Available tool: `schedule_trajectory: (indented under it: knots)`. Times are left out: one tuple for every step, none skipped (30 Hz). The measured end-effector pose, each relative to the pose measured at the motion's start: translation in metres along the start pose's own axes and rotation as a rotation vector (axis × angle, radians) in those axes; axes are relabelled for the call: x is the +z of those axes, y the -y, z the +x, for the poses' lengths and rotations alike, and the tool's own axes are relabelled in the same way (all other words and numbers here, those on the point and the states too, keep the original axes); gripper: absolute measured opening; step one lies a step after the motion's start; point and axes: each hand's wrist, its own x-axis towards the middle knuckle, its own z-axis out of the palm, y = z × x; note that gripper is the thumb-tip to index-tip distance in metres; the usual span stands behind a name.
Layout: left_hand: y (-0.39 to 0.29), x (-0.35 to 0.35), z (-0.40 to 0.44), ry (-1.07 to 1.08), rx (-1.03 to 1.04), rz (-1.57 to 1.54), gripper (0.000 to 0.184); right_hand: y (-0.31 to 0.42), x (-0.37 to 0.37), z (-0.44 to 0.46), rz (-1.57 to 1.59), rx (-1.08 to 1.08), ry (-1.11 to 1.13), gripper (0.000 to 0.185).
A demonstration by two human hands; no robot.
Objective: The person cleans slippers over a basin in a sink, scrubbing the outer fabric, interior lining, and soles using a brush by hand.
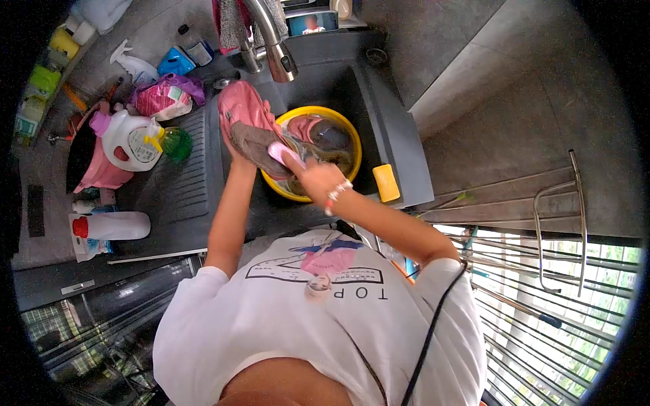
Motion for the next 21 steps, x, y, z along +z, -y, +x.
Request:
schedule_trajectory:
  knots:
    - [-0.002,-0.003,-0.002,0.002,0.004,0.0,0.096,-0.003,-0.002,-0.009,0.024,-0.033,0.071,0.067]
    - [-0.001,-0.006,-0.002,-0.033,0.02,-0.016,0.096,-0.007,-0.005,-0.012,0.041,-0.067,0.142,0.064]
    - [0.002,-0.006,-0.002,-0.071,0.03,-0.032,0.096,-0.007,-0.01,-0.004,0.037,-0.066,0.143,0.064]
    - [0.006,-0.001,0.001,-0.177,0.065,-0.109,0.095,-0.005,-0.017,0.013,0.05,-0.095,-0.001,0.065]
    - [0.007,0.005,0.003,-0.173,0.058,-0.104,0.095,-0.002,-0.022,0.031,0.062,-0.124,-0.149,0.065]
    - [0.007,0.01,0.006,-0.121,-0.005,-0.09,0.093,0.0,-0.019,0.048,0.023,-0.08,-0.127,0.066]
    - [0.004,0.007,0.008,-0.069,-0.057,-0.096,0.091,-0.003,-0.019,0.047,0.017,-0.08,-0.136,0.066]
    - [0.001,0.005,0.011,-0.016,-0.108,-0.099,0.089,-0.004,-0.018,0.042,0.047,-0.086,-0.121,0.067]
    - [-0.002,0.008,0.01,-0.011,-0.112,-0.094,0.089,-0.006,-0.015,0.036,0.076,-0.094,-0.106,0.067]
    - [-0.002,0.011,0.005,0.011,-0.11,-0.113,0.088,-0.012,-0.007,0.022,0.085,-0.127,-0.106,0.07]
    - [-0.001,0.013,0.0,0.03,-0.107,-0.135,0.086,-0.017,-0.001,0.006,0.037,-0.076,0.052,0.072]
    - [-0.001,0.007,-0.002,-0.012,-0.027,-0.097,0.082,-0.018,-0.001,-0.005,0.04,-0.099,0.082,0.073]
    - [0.0,0.0,0.001,-0.006,-0.022,-0.102,0.082,-0.021,-0.002,-0.011,0.04,-0.123,0.115,0.073]
    - [0.001,-0.007,0.004,-0.111,-0.014,-0.115,0.083,-0.025,-0.002,-0.006,0.047,-0.14,0.016,0.073]
    - [0.003,-0.015,0.006,-0.218,-0.011,-0.125,0.083,-0.022,-0.013,0.005,0.059,-0.154,-0.083,0.073]
    - [0.004,-0.025,0.014,-0.281,-0.025,-0.124,0.089,-0.017,-0.02,0.023,0.089,-0.141,-0.131,0.071]
    - [0.002,-0.021,0.02,-0.279,-0.027,-0.122,0.089,-0.013,-0.018,0.033,0.087,-0.139,-0.134,0.071]
    - [0.0,-0.012,0.023,-0.115,-0.124,-0.097,0.091,-0.009,-0.014,0.041,0.093,-0.101,-0.128,0.067]
    - [-0.004,-0.005,0.024,0.047,-0.222,-0.07,0.092,-0.008,-0.008,0.044,0.103,-0.063,-0.122,0.063]
    - [-0.008,0.002,0.024,0.092,-0.171,-0.048,0.091,-0.013,0.005,0.036,0.151,-0.106,-0.158,0.062]
    - [-0.013,0.005,0.024,0.101,-0.17,-0.044,0.091,-0.016,0.013,0.019,0.112,-0.109,-0.071,0.061]
